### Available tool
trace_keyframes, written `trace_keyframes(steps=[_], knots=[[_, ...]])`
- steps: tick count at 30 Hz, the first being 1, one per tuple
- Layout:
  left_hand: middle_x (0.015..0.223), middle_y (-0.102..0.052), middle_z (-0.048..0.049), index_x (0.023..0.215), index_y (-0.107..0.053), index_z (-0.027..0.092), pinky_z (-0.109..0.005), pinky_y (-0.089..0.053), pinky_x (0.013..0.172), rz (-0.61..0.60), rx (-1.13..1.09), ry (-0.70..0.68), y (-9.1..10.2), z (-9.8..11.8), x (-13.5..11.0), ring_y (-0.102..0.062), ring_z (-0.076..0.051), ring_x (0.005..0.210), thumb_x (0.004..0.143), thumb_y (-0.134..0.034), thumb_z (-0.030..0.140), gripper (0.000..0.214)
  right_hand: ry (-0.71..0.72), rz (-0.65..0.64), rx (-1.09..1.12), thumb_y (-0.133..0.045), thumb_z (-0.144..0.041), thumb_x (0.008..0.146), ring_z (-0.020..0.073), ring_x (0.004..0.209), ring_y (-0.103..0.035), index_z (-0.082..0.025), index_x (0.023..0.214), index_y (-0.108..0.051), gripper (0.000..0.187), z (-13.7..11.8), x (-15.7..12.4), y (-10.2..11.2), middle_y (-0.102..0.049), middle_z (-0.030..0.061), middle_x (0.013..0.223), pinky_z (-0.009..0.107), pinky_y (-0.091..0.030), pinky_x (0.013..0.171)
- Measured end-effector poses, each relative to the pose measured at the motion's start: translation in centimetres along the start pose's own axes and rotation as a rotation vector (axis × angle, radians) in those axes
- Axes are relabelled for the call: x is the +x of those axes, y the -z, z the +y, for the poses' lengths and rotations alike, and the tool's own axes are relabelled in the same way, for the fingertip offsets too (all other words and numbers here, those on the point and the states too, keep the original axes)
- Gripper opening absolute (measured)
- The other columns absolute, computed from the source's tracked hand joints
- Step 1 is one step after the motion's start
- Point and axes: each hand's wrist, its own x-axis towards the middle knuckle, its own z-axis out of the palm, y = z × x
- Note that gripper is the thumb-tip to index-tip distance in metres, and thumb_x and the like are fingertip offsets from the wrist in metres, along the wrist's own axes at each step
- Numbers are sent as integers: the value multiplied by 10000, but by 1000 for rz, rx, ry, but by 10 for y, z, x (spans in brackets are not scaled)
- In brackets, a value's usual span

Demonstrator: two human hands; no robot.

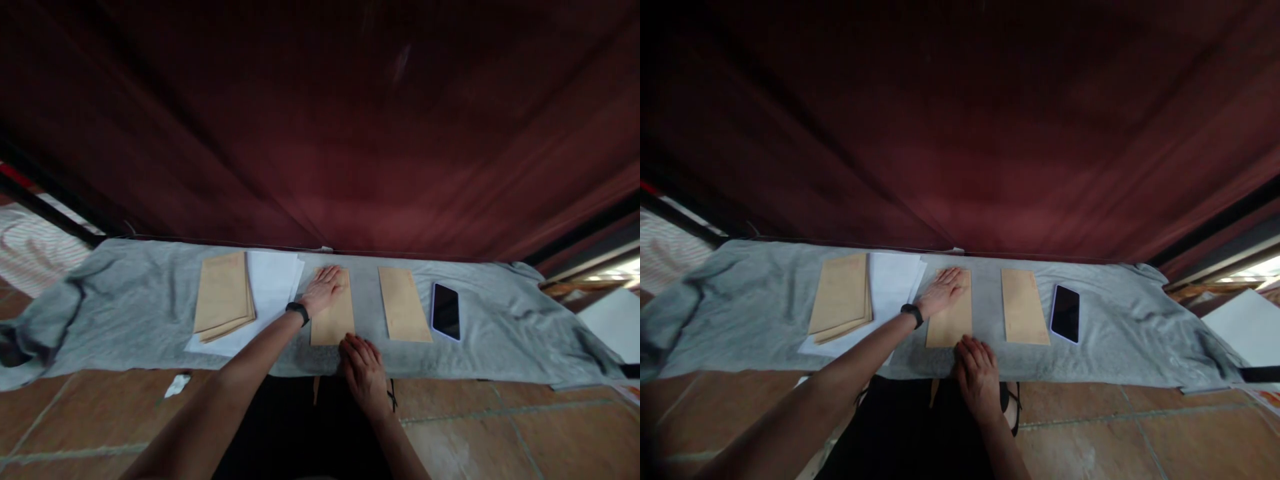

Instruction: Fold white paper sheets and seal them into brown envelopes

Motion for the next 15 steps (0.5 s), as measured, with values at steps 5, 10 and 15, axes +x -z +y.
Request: trace_keyframes(steps=[5, 10, 15], knots=[[1596, -366, -86, 1505, -403, 167, -420, -110, 1239, -106, 31, -46, -7, -7, 21, -275, -223, 1496, 1012, -326, 429, 564, -33, -37, -9, -473, -133, 932, 255, 1302, -532, -283, 1430, -493, 520, -2, 2, 0, -584, 61, 1419, 505, -403, 1095], [1611, -338, -52, 1527, -370, 204, -412, -79, 1244, -137, 28, -129, -11, -10, 18, -246, -204, 1507, 1015, -331, 410, 553, -47, -52, -13, -489, -141, 926, 257, 1302, -528, -280, 1412, -513, 506, -3, 5, 2, -586, 57, 1415, 497, -395, 1105], [1615, -325, -71, 1521, -381, 193, -389, -90, 1247, -134, -18, -183, -18, -5, 9, -243, -192, 1509, 1009, -343, 406, 556, -56, -46, -8, -491, -153, 922, 253, 1280, -548, -284, 1391, -540, 489, -5, 6, 4, -610, 59, 1383, 494, -395, 1108]])
